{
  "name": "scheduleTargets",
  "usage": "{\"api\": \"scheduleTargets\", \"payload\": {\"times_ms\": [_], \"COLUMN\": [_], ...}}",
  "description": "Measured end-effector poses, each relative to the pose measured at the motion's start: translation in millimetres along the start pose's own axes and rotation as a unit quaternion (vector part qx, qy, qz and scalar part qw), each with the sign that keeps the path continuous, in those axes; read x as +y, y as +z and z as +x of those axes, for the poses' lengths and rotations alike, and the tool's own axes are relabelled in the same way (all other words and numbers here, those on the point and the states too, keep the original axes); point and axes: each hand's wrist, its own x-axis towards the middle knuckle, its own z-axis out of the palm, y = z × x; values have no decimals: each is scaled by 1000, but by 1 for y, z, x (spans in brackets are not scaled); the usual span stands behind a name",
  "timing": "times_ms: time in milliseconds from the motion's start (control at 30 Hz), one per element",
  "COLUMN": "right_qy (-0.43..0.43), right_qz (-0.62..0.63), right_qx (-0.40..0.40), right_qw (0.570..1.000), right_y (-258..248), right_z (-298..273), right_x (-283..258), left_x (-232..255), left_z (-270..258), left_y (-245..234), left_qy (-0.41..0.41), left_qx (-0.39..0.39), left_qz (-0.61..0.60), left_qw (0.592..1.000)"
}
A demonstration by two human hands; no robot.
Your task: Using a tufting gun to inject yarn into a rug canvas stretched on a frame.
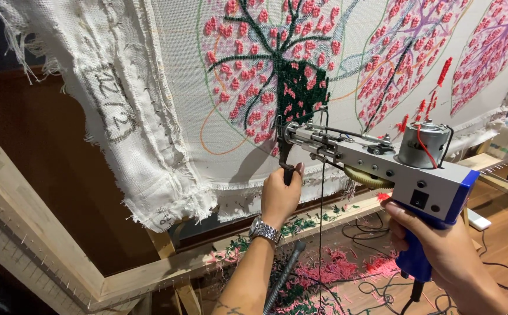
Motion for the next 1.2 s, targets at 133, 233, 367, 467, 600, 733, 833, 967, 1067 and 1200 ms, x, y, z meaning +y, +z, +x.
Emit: {"api": "scheduleTargets", "payload": {"times_ms": [133, 233, 367, 467, 600, 733, 833, 967, 1067, 1200], "right_qy": [5, 11, -3, -6, 4, -7, -8, -8, 0, 24], "right_qz": [-16, -18, -42, -69, -96, -79, -93, -82, -67, -13], "right_qx": [7, 9, 1, 3, -6, -12, 1, 6, 17, 16], "right_qw": [1000, 1000, 999, 998, 995, 997, 996, 997, 998, 1000], "right_y": [6, 17, 25, 37, 48, 50, 52, 62, 62, 58], "right_z": [-2, -2, 3, 8, 14, 18, 15, 9, 11, 10], "right_x": [-7, -11, -1, 3, -1, 9, 15, 8, 12, 21], "left_x": [-4, -9, -15, -26, -29, -32, -22, -15, -20, -20], "left_z": [4, 9, 19, 28, 33, 35, 33, 33, 34, 34], "left_y": [1, 1, -2, -3, -13, -19, -24, -30, -30, -32], "left_qy": [-31, -7, -39, -72, -27, 5, -4, -35, -77, -11], "left_qx": [-23, -8, -39, -48, 13, 56, 68, 46, 9, 42], "left_qz": [11, 12, 25, 19, 69, 76, 78, 93, 84, 100], "left_qw": [999, 1000, 998, 996, 997, 995, 995, 994, 993, 994]}}
